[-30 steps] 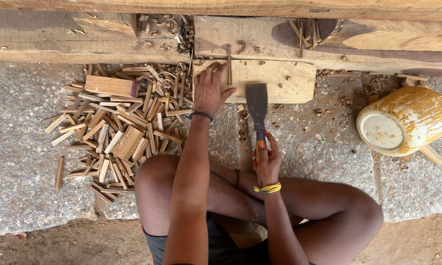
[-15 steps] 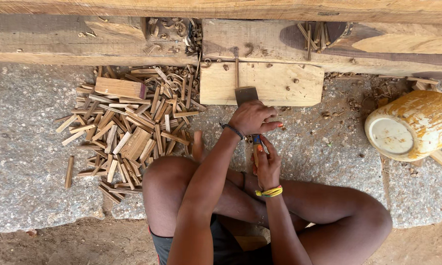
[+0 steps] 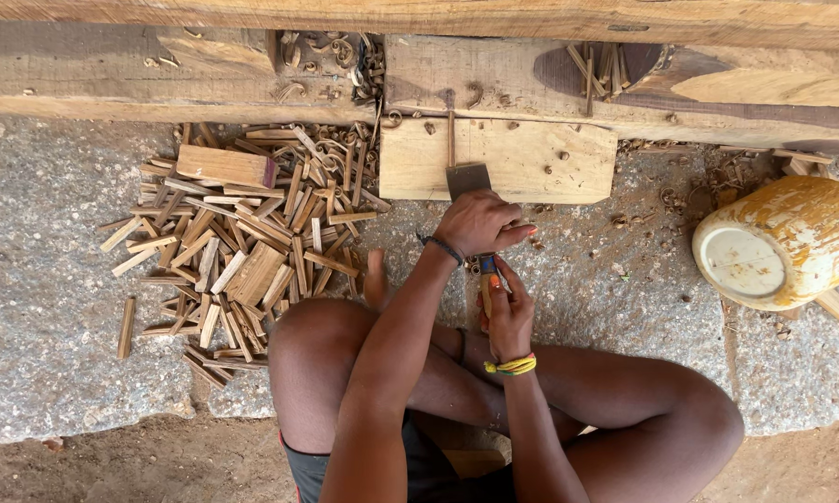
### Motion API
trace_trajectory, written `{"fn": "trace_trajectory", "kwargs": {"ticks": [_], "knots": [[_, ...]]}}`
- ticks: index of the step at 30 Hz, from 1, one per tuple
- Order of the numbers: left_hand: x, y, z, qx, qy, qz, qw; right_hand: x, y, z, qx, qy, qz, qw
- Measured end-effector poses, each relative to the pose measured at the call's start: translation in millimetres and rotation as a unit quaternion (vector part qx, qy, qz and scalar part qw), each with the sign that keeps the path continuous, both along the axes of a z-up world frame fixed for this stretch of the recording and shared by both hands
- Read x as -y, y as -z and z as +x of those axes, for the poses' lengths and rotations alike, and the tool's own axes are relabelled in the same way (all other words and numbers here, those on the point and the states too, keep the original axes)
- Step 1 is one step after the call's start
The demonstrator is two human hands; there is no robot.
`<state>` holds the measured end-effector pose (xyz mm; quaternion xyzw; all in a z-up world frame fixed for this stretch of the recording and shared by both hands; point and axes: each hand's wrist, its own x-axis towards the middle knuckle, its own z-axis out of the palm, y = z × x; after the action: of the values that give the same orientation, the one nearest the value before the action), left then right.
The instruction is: The person sits on the ground and uses a chisel to carve small wooden sticks on a wooden block. They repeatedly position the sticks and strike the chisel to shape the wood, with a pile of finished pieces accumulating nearby.
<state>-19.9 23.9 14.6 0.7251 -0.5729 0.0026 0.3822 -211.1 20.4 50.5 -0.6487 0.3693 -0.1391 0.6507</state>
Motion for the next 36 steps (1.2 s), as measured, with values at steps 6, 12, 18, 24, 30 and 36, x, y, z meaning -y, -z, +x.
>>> {"fn": "trace_trajectory", "kwargs": {"ticks": [6,12,18,24,30,36], "knots": [[1,-1,-1,-0.003,-0.001,0.009,1.0,3,-1,-1,-0.015,-0.007,-0.027,1.0],[2,2,0,-0.005,-0.003,-0.006,1.0,2,0,-3,0.007,-0.004,-0.016,1.0],[7,16,2,-0.034,-0.004,0.032,0.999,0,2,0,-0.004,-0.007,-0.025,1.0],[14,25,9,-0.078,-0.014,0.112,0.991,-2,8,2,-0.023,-0.006,-0.03,0.999],[10,17,19,-0.076,0.017,0.18,0.981,-19,24,10,-0.021,0.008,-0.027,0.999],[14,25,30,-0.039,0.007,0.167,0.985,-16,37,21,0.001,0.008,-0.052,0.999]]}}
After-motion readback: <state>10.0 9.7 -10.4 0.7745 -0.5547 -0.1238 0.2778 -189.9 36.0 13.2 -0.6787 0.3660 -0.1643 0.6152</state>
